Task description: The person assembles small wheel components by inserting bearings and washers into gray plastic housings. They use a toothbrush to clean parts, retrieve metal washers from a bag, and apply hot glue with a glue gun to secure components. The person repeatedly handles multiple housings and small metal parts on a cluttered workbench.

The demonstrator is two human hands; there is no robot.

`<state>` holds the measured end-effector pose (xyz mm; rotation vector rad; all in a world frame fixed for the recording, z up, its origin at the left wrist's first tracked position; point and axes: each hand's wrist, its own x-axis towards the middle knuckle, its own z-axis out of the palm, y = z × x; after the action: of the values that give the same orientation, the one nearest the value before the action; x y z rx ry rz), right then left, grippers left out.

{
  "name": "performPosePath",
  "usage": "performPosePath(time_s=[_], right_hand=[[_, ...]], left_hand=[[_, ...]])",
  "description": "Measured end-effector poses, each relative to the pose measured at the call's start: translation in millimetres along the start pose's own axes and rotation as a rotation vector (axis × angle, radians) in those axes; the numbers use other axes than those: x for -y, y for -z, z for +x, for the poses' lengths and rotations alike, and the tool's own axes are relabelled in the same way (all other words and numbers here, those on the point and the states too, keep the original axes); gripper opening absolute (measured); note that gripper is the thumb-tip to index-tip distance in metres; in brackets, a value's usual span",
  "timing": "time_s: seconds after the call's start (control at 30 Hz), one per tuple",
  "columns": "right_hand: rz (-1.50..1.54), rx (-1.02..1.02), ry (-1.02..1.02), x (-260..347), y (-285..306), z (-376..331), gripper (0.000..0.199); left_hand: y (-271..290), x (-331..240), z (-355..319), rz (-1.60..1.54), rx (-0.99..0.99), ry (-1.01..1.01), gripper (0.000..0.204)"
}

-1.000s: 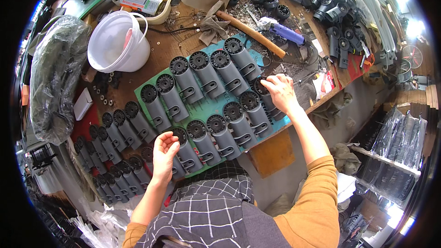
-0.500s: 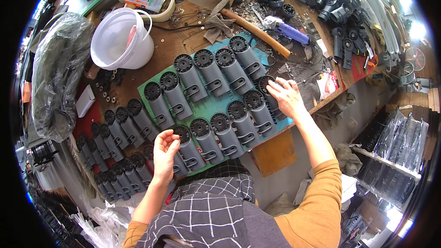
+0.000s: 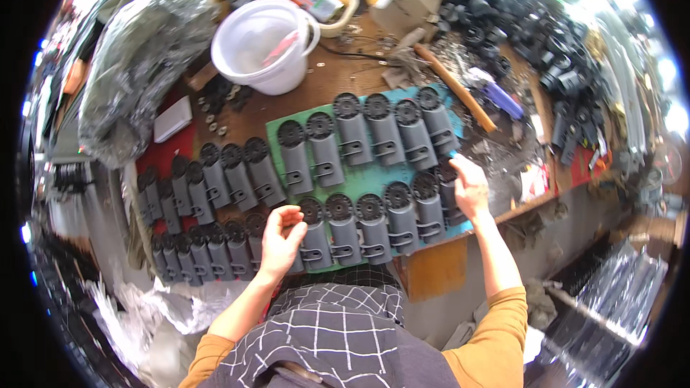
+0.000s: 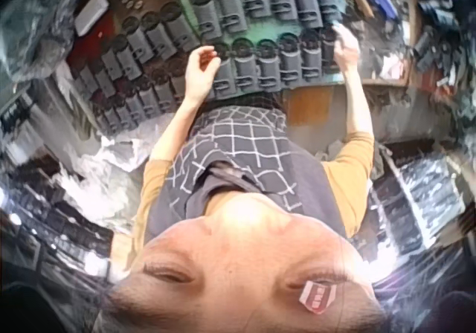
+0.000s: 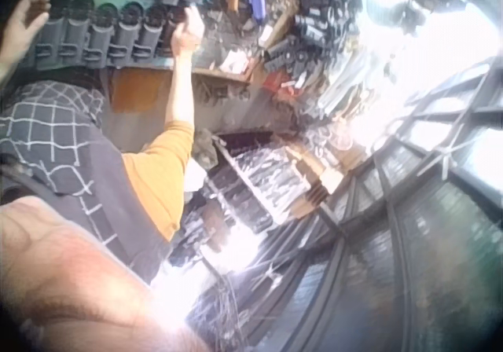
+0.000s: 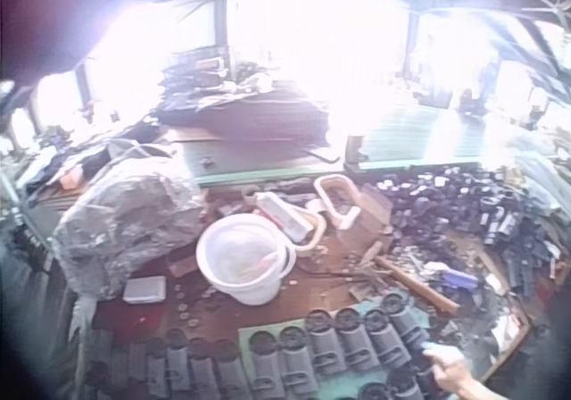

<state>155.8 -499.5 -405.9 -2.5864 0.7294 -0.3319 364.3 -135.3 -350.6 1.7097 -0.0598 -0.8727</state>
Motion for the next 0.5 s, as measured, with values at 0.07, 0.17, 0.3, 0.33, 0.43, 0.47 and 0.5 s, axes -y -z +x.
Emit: performPosePath(time_s=[0.07, 0.17, 0.3, 0.33, 0.43, 0.47, 0.5], right_hand=[[0.042, -0.067, 0.018, 3.3, -7.8, 32.9, 0.04], [-0.102, -0.088, 0.133, 4.5, -38.8, 81.5, 0.055], [-0.224, -0.085, 0.04, 0.4, -78.3, 97.1, 0.064], [-0.255, -0.059, -0.039, -0.4, -85.6, 97.7, 0.065], [-0.324, -0.086, 0.013, 2.7, -91.9, 92.9, 0.064], [-0.327, -0.039, 0.11, 6.0, -88.9, 92.5, 0.065], [-0.341, -0.039, 0.164, 11.4, -85.4, 92.5, 0.065]], left_hand=[[4.6, 5.5, 0.1, 0.424, -0.076, -0.232, 0.035], [13.1, 15.6, 0.2, 0.682, -0.088, -0.565, 0.044], [21.7, 21.1, 11.9, 0.975, -0.154, -0.752, 0.067], [21.4, 20.0, 20.9, 1.024, -0.154, -0.755, 0.072], [11.0, 11.5, 64.2, 1.0, 0.006, -0.821, 0.089], [6.8, 8.2, 80.8, 1.025, 0.088, -0.85, 0.092], [8.3, 6.8, 96.4, 1.035, 0.064, -0.935, 0.094]])
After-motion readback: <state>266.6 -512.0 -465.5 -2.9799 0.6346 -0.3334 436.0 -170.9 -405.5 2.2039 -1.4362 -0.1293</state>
